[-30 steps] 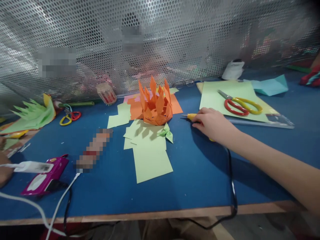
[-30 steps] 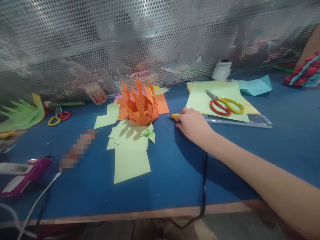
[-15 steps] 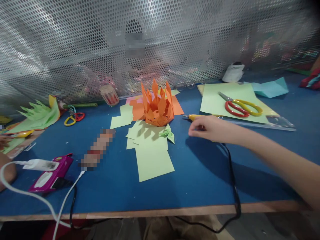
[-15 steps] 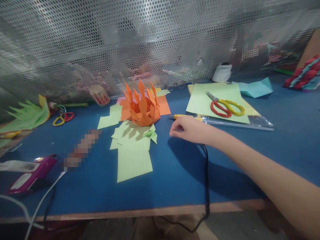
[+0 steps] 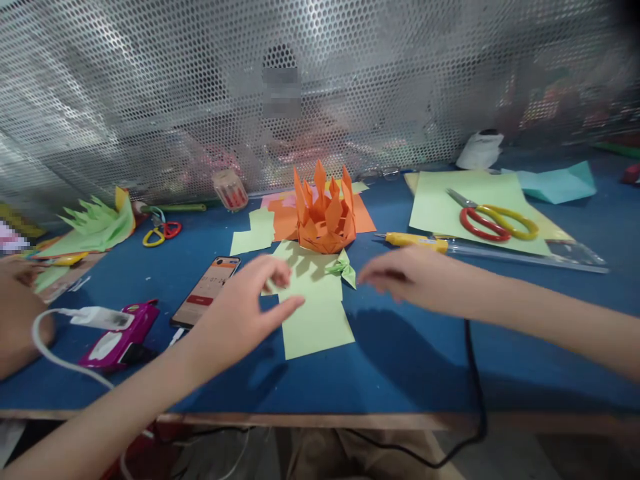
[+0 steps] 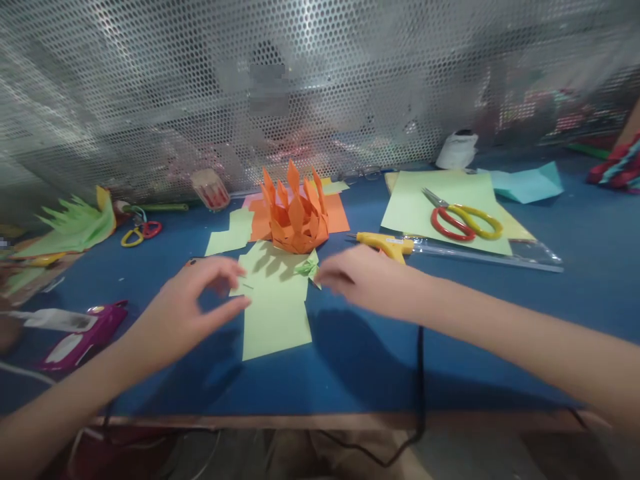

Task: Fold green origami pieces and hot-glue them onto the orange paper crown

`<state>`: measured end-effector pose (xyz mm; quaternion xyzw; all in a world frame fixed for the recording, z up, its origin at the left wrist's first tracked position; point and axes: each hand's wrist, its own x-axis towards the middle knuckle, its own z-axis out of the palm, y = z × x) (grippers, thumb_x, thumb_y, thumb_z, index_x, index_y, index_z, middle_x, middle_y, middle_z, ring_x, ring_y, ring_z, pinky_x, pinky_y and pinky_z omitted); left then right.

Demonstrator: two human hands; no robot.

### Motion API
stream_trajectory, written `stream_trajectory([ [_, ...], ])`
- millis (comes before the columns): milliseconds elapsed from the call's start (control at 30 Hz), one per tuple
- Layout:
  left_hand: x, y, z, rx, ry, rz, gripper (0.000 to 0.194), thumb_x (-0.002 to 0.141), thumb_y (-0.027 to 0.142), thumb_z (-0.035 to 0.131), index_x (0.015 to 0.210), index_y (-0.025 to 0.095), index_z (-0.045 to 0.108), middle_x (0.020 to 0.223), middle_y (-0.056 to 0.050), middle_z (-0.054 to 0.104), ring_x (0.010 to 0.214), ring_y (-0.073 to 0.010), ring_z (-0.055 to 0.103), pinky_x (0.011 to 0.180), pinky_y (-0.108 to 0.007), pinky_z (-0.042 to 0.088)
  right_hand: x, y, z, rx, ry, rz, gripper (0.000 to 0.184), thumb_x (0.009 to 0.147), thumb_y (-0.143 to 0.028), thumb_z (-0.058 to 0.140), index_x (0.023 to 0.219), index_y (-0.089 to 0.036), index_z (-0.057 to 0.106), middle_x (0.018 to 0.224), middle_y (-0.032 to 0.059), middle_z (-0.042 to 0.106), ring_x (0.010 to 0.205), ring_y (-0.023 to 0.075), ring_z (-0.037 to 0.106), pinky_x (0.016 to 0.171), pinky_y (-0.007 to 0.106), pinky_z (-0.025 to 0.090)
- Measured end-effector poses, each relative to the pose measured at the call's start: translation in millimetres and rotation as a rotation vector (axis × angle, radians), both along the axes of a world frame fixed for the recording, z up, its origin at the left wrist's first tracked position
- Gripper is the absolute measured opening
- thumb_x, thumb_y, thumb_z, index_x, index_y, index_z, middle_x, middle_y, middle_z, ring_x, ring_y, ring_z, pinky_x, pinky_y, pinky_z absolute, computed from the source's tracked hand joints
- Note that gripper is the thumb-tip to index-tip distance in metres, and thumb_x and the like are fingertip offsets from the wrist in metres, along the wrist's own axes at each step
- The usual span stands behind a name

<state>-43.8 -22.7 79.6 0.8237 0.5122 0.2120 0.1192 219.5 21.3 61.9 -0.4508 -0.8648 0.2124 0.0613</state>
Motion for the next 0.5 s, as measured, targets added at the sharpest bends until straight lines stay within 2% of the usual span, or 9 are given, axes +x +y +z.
stream_trajectory([
  [33, 7, 17, -0.7, 0.133, -0.013, -0.018, 0.020, 0.084, 0.034, 0.059, 0.095, 0.018, 0.053, 0.108, -0.009, 0.061, 0.100, -0.0222, 0.057, 0.087, -0.036, 0.047, -10, 15, -0.7, 0.129, -0.010, -0.098, 0.025, 0.089, -0.020, 0.045, 0.096, -0.023, 0.068, 0.086, 0.0029, 0.070, 0.076, 0.0167, 0.065, 0.067, 0.027, 0.048],
  [67, 14, 35, -2.4, 0.231, -0.009, -0.017, 0.028, 0.080, 0.030, 0.063, 0.103, 0.017, 0.052, 0.117, -0.012, 0.058, 0.112, -0.0256, 0.052, 0.096, -0.041, 0.042, -18, 26, -4.6, 0.196, -0.021, -0.151, 0.026, 0.091, -0.021, 0.043, 0.099, -0.021, 0.067, 0.093, 0.0060, 0.069, 0.085, 0.0197, 0.065, 0.073, 0.031, 0.048],
  [133, 24, 70, -7.2, 0.272, -0.062, -0.034, 0.041, 0.073, 0.022, 0.069, 0.109, 0.014, 0.052, 0.124, -0.015, 0.055, 0.122, -0.0294, 0.045, 0.106, -0.047, 0.032, -27, 43, -17.3, 0.271, -0.061, -0.210, 0.025, 0.094, -0.029, 0.044, 0.101, -0.016, 0.065, 0.096, 0.0093, 0.067, 0.089, 0.0221, 0.064, 0.078, 0.036, 0.049],
  [167, 29, 85, -9.6, 0.204, -0.121, -0.069, 0.045, 0.071, 0.019, 0.070, 0.112, 0.012, 0.051, 0.126, -0.016, 0.054, 0.123, -0.0296, 0.044, 0.107, -0.048, 0.030, -29, 48, -23.8, 0.287, -0.088, -0.229, 0.026, 0.094, -0.032, 0.046, 0.101, -0.015, 0.064, 0.099, 0.0098, 0.066, 0.089, 0.0217, 0.063, 0.079, 0.038, 0.050],
  [267, 39, 115, -14.4, 0.074, -0.155, -0.150, 0.041, 0.073, 0.018, 0.066, 0.112, 0.012, 0.054, 0.116, -0.013, 0.062, 0.107, -0.0236, 0.058, 0.095, -0.039, 0.044, -37, 57, -36.4, 0.307, -0.158, -0.266, 0.033, 0.091, -0.037, 0.055, 0.117, -0.016, 0.057, 0.117, 0.0085, 0.060, 0.098, 0.0194, 0.061, 0.083, 0.041, 0.052],
  [367, 45, 125, -15.6, -0.069, -0.165, -0.221, 0.027, 0.073, 0.019, 0.065, 0.099, 0.012, 0.062, 0.099, -0.009, 0.070, 0.092, -0.0213, 0.065, 0.084, -0.034, 0.049, -42, 62, -38.9, 0.315, -0.201, -0.282, 0.035, 0.091, -0.036, 0.056, 0.121, -0.017, 0.055, 0.121, 0.0090, 0.058, 0.102, 0.0204, 0.060, 0.085, 0.042, 0.052],
  [500, 47, 130, -13.1, -0.282, -0.184, -0.300, 0.024, 0.069, 0.020, 0.067, 0.093, 0.013, 0.067, 0.092, -0.007, 0.073, 0.085, -0.0216, 0.069, 0.074, -0.031, 0.053, -43, 68, -40.9, 0.321, -0.213, -0.260, 0.035, 0.091, -0.036, 0.055, 0.121, -0.017, 0.055, 0.121, 0.0089, 0.058, 0.102, 0.0202, 0.060, 0.085, 0.042, 0.052],
])
